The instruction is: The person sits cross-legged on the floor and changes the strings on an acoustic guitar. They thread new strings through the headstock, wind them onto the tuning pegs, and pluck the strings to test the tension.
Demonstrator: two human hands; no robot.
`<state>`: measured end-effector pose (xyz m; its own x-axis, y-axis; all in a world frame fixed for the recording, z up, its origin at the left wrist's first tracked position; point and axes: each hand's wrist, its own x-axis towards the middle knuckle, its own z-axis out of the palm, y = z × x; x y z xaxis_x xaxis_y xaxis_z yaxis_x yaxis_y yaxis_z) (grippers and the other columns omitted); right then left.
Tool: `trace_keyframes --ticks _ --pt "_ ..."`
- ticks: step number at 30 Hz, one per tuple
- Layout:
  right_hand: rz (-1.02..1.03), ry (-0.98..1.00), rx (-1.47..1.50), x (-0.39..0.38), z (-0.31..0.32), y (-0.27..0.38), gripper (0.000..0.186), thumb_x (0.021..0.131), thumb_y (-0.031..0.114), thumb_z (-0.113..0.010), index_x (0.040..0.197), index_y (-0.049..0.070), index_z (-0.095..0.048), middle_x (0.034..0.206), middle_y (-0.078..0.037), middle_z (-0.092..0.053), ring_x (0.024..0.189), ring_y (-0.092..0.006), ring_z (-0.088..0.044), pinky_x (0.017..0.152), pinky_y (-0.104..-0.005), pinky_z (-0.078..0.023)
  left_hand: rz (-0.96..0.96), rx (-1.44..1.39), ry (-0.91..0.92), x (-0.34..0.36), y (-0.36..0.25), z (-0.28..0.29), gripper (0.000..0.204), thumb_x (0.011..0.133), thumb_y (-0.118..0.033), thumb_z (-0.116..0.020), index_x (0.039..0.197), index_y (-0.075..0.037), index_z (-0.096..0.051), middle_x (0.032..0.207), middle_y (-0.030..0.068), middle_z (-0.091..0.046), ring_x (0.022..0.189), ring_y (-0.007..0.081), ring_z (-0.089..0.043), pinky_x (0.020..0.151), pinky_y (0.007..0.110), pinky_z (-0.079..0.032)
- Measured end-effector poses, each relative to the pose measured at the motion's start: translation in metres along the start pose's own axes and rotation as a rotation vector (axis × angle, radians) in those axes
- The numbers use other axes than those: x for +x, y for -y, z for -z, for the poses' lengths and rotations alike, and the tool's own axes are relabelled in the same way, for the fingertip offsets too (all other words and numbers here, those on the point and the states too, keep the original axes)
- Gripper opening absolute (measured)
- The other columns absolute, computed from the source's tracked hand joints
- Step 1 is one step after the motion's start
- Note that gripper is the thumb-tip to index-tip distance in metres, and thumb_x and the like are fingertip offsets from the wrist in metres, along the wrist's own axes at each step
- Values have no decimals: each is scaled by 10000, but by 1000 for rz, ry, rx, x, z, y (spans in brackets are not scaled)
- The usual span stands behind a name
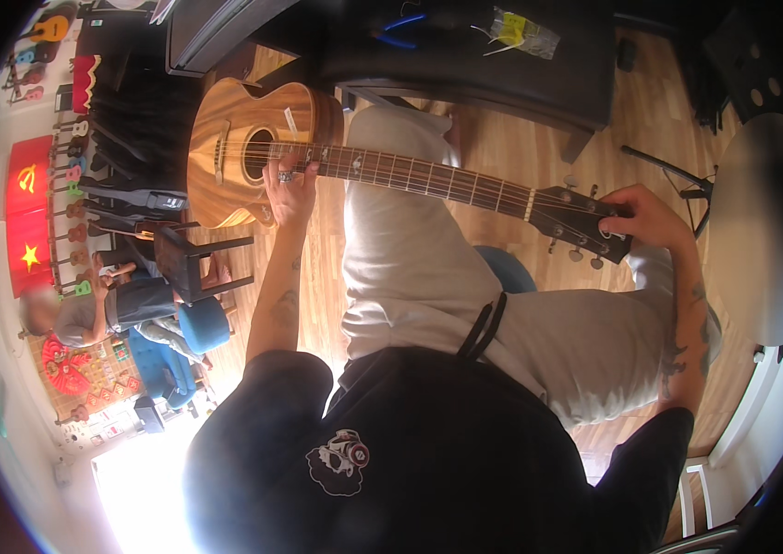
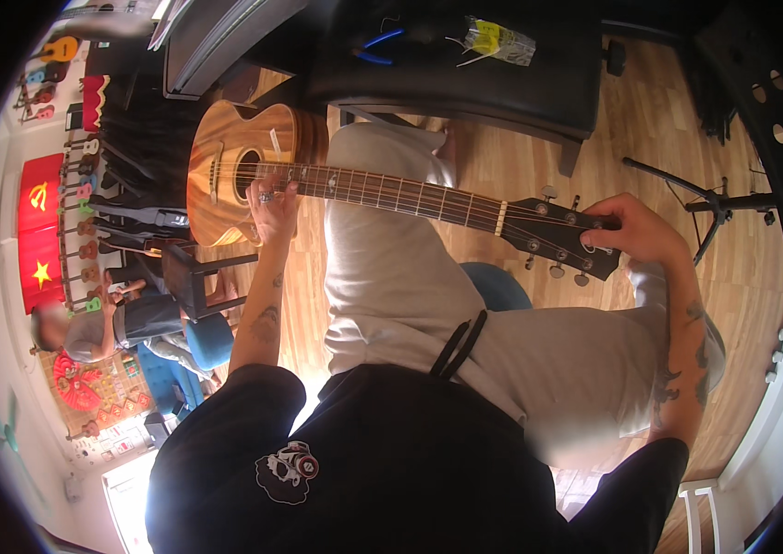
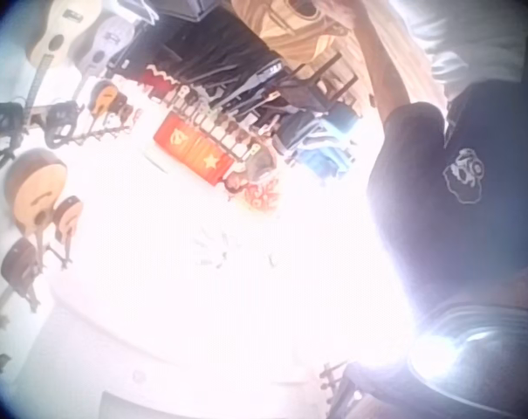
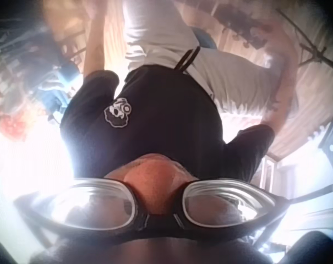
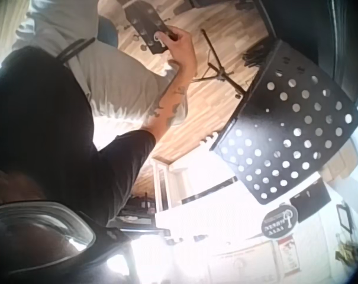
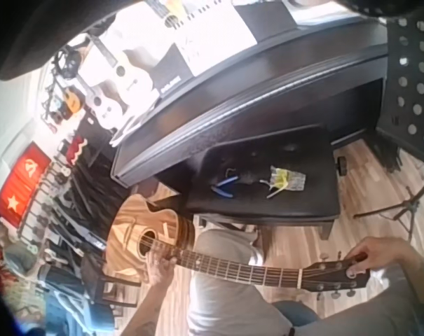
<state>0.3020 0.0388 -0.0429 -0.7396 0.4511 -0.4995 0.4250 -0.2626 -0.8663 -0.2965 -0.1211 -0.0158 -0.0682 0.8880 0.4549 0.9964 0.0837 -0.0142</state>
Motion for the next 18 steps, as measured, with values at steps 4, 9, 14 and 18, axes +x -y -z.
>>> trace_keyframes --ticks 4,9,14,18 --pt "10 -1 -7 1 4 -7 376 855 59 -769 1196 -78 -689 966 -64 -734 899 -119 -665 829 -288 -540 -112 -13 34 0 1 3 508 879 -353 -779 1287 -92 -624 1301 115 -584 1194 366 -542 1008 507 -448" --pt "3 -155 -64 -12 -9 1 638 873 69 -749 1460 30 -501 1007 -95 -713 865 -147 -671 741 -319 -570 -124 -116 222 8 -35 14 756 843 -453 -763 1487 -154 -505 1546 63 -457 1447 339 -390 1196 543 -315" --pt "-119 -179 205 0 -18 -27 618 906 143 -760 1467 136 -501 1023 -103 -686 839 -164 -663 725 -334 -566 67 -74 239 -17 -44 10 821 865 -442 -730 1569 -162 -413 1664 58 -322 1555 294 -250 1253 570 -203" --pt "-11 -437 165 -5 -24 -93 539 939 223 -748 1386 28 -518 1085 -100 -675 786 -193 -690 652 -366 -595 129 -160 149 -21 -61 33 616 926 -414 -686 1436 -97 -552 1508 97 -513 1410 319 -445 1151 488 -369"
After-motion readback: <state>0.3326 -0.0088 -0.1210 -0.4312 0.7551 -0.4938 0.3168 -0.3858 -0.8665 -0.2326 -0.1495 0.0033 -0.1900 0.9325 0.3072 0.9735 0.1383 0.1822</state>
